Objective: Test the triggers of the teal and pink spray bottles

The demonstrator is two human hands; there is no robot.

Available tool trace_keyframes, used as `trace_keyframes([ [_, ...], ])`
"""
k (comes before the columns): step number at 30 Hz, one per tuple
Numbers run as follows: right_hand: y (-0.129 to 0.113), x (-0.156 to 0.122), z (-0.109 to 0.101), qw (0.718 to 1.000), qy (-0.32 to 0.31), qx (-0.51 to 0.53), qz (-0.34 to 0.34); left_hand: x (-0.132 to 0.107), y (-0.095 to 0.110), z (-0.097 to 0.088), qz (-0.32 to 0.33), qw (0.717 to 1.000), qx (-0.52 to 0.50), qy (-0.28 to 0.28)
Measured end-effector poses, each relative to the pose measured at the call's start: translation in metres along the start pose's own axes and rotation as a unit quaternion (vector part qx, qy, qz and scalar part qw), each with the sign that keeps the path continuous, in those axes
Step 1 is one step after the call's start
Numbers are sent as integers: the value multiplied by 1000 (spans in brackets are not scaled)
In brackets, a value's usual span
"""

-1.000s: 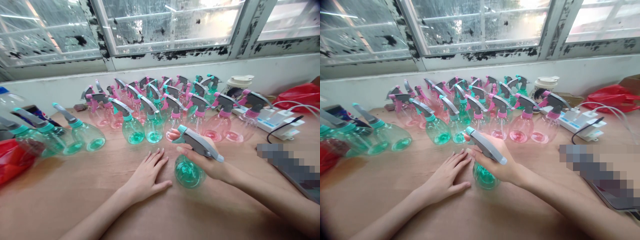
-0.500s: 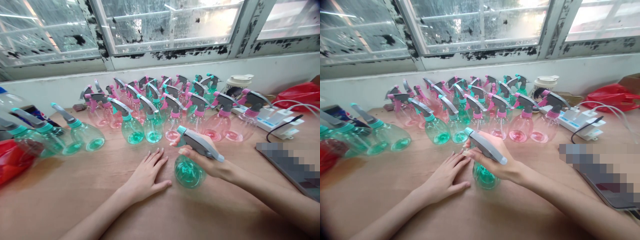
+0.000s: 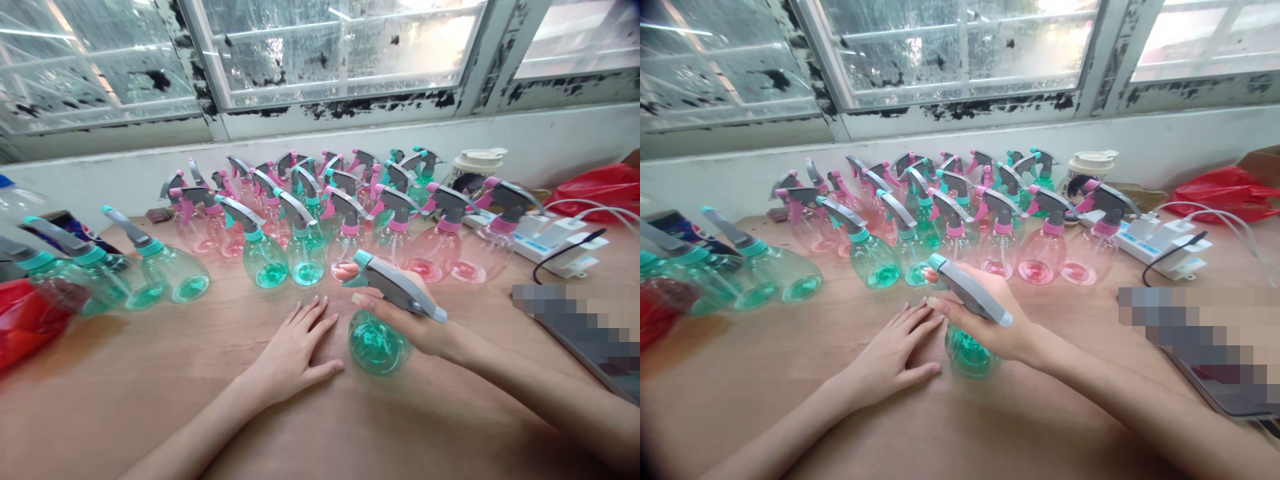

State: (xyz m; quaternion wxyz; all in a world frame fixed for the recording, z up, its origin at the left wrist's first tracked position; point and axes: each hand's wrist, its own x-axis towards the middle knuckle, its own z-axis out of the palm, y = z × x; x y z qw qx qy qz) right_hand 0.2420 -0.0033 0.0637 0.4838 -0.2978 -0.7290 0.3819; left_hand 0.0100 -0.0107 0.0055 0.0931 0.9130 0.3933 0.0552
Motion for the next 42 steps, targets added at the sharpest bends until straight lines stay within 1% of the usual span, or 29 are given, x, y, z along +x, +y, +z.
trace_keyframes([
  [10,1,0,0,999,17,-27,-26,1,1,-2,-1,1000,-4,-7],
  [16,-1,-1,-1,1000,10,-27,-5,0,-1,1,3,1000,-17,5],
  [22,0,-1,-1,1000,6,-18,-3,1,0,-1,-2,1000,-8,-1],
  [27,3,-2,-1,1000,8,-17,4,1,0,-1,3,1000,-11,6],
  [33,3,-2,0,999,3,35,6,1,-1,0,6,1000,-13,11],
  [37,2,-1,-1,1000,-3,8,20,1,-1,-1,6,1000,-4,7],
  [42,0,2,-3,1000,-8,-8,15,2,0,-1,5,1000,7,1],
])
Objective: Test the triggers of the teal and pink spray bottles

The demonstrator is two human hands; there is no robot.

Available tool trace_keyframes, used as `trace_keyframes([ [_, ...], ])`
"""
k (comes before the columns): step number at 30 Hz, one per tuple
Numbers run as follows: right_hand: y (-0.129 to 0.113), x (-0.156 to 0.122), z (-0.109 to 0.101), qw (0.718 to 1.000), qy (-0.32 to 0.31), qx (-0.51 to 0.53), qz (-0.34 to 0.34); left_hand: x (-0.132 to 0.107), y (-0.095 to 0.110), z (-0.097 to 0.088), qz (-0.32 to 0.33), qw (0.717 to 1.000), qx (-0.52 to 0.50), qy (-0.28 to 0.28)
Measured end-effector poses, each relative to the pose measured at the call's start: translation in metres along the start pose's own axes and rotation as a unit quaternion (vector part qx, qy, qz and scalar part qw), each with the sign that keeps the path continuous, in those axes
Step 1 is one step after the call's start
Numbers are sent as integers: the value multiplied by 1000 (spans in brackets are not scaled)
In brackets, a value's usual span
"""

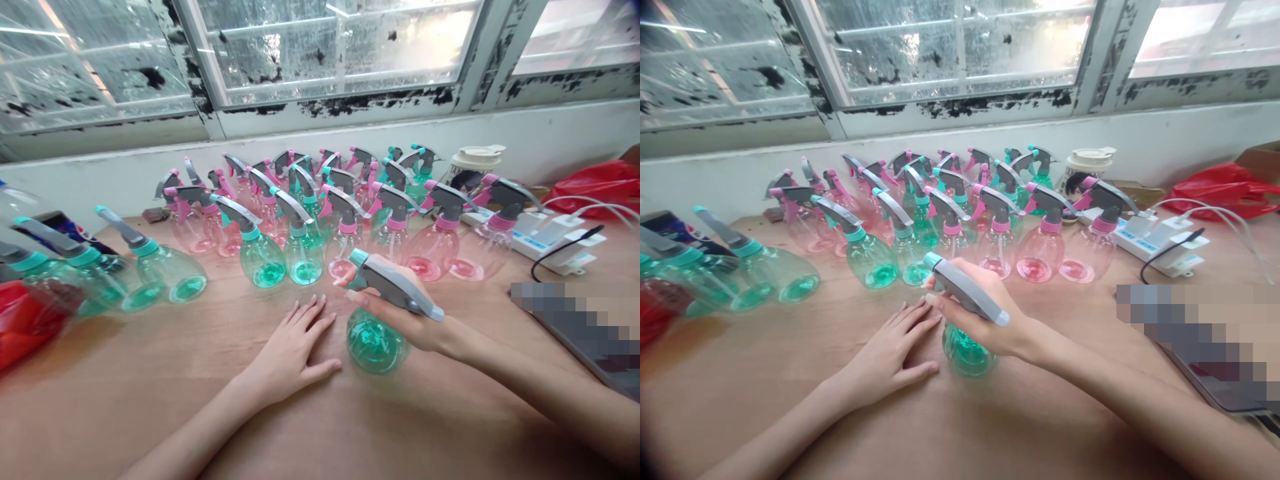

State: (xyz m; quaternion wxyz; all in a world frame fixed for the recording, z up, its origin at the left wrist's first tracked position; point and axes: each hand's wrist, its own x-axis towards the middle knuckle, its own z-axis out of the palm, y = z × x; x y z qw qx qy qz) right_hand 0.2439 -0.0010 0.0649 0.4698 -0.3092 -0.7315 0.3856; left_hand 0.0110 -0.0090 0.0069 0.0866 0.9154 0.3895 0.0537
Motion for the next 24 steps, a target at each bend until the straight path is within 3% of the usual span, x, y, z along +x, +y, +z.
trace_keyframes([
  [11,-6,2,0,998,3,-32,-54,-1,0,0,5,1000,12,-2],
  [15,-1,-1,2,999,0,-9,-38,0,2,-1,15,1000,4,-1],
  [24,6,-5,7,998,27,-4,-57,-3,9,7,50,994,-79,56],
])
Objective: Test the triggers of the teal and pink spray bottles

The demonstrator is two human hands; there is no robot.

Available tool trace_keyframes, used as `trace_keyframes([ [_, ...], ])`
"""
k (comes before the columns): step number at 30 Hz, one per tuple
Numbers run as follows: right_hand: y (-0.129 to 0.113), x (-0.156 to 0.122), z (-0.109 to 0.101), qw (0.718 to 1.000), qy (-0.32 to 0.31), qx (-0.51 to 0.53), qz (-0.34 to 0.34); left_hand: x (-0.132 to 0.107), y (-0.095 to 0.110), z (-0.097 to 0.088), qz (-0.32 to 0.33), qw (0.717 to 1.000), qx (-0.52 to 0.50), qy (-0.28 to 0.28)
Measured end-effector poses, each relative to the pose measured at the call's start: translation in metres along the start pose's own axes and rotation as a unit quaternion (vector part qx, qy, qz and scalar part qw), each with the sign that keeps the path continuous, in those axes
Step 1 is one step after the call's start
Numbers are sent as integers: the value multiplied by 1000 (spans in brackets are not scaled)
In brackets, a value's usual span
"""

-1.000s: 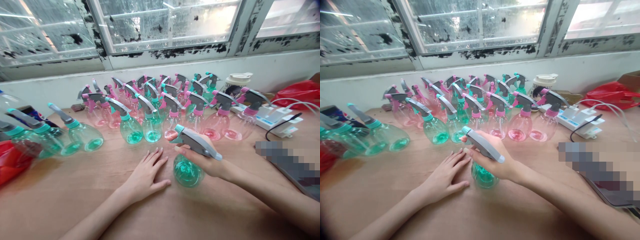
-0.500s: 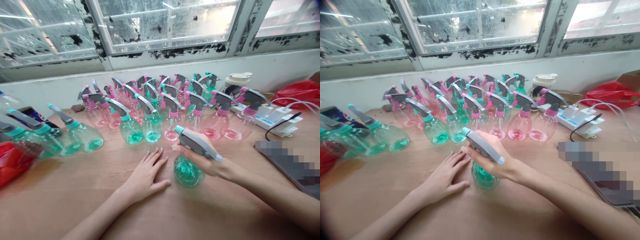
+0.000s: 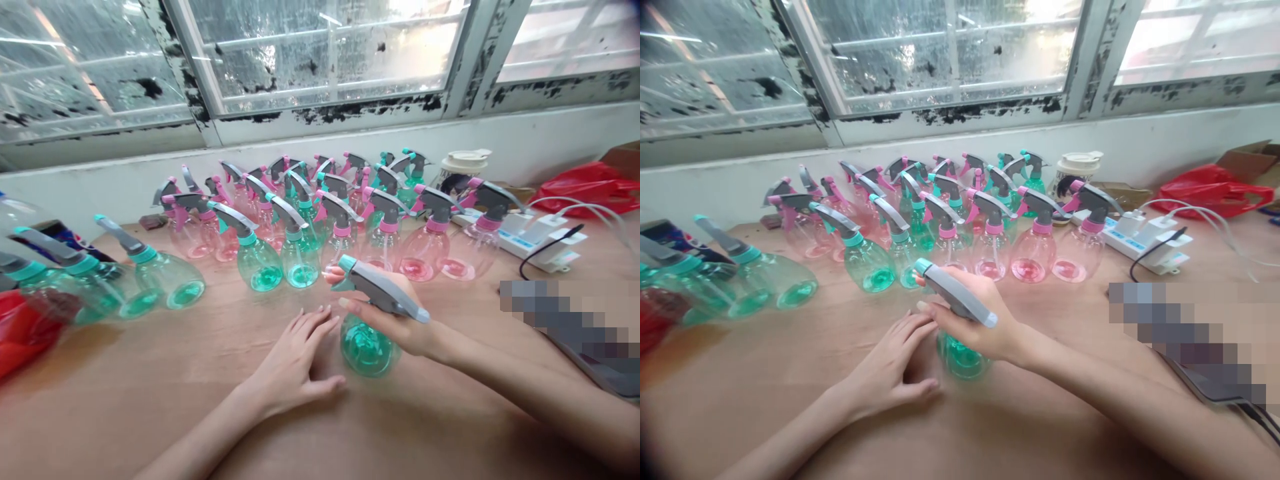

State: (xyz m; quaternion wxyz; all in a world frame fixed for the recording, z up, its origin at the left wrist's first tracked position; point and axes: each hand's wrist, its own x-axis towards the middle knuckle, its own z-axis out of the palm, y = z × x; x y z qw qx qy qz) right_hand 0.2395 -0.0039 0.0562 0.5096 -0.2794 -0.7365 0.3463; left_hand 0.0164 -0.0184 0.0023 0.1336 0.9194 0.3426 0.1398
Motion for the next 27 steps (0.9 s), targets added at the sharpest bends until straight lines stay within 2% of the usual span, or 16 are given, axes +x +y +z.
trace_keyframes([
  [3,-1,2,10,1000,10,-6,-21,-1,5,1,10,998,-41,51],
  [7,-4,11,33,999,28,-12,-41,-3,11,-11,10,991,-70,114],
  [11,-5,25,68,996,52,-47,-61,-16,13,-28,4,979,-62,192],
  [14,-6,41,99,993,50,-60,-87,-36,8,-36,-33,967,-51,246],
  [18,-6,67,143,987,72,-70,-130,-67,-10,-48,-104,953,-7,284],
  [21,-5,81,164,986,68,-90,-125,-85,-32,-59,-143,940,57,306],
  [24,-4,88,169,986,65,-114,-100,-95,-56,-73,-171,922,112,328],
  [27,-5,94,157,974,102,-160,-123,-97,-78,-85,-209,910,143,329],
])
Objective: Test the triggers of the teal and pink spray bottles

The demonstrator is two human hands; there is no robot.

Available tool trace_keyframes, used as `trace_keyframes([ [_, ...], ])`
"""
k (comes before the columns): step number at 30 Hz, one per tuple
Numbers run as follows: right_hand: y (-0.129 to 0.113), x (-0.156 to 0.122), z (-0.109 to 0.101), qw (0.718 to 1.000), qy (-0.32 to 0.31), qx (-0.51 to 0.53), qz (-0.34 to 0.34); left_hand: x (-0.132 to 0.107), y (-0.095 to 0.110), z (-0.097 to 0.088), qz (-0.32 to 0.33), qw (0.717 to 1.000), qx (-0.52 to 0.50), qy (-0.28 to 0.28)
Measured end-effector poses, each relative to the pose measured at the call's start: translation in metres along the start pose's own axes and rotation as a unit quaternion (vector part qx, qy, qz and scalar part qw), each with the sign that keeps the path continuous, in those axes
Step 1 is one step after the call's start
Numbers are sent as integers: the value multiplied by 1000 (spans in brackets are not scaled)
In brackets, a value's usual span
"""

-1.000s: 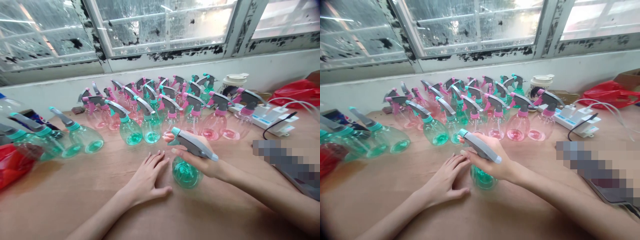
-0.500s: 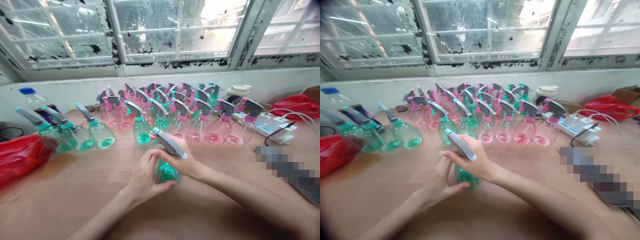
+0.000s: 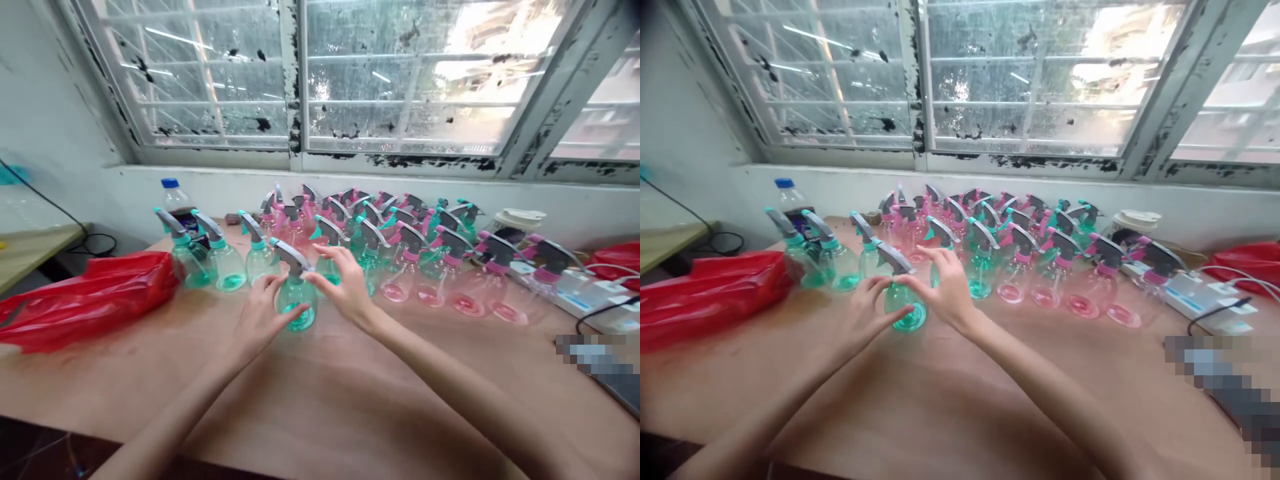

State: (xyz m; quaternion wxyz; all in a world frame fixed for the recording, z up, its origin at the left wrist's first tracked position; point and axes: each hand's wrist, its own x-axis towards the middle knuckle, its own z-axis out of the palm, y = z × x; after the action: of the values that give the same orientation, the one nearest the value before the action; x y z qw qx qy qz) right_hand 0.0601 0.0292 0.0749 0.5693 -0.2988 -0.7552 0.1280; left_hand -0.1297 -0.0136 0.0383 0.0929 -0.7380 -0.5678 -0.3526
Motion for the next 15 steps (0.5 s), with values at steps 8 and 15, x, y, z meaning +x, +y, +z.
trace_keyframes([
  [8,4,55,-30,965,11,-258,44,36,-13,3,-10,997,77,-18],
  [15,10,74,-23,884,-150,-423,130,59,-4,6,-13,988,144,-49],
])
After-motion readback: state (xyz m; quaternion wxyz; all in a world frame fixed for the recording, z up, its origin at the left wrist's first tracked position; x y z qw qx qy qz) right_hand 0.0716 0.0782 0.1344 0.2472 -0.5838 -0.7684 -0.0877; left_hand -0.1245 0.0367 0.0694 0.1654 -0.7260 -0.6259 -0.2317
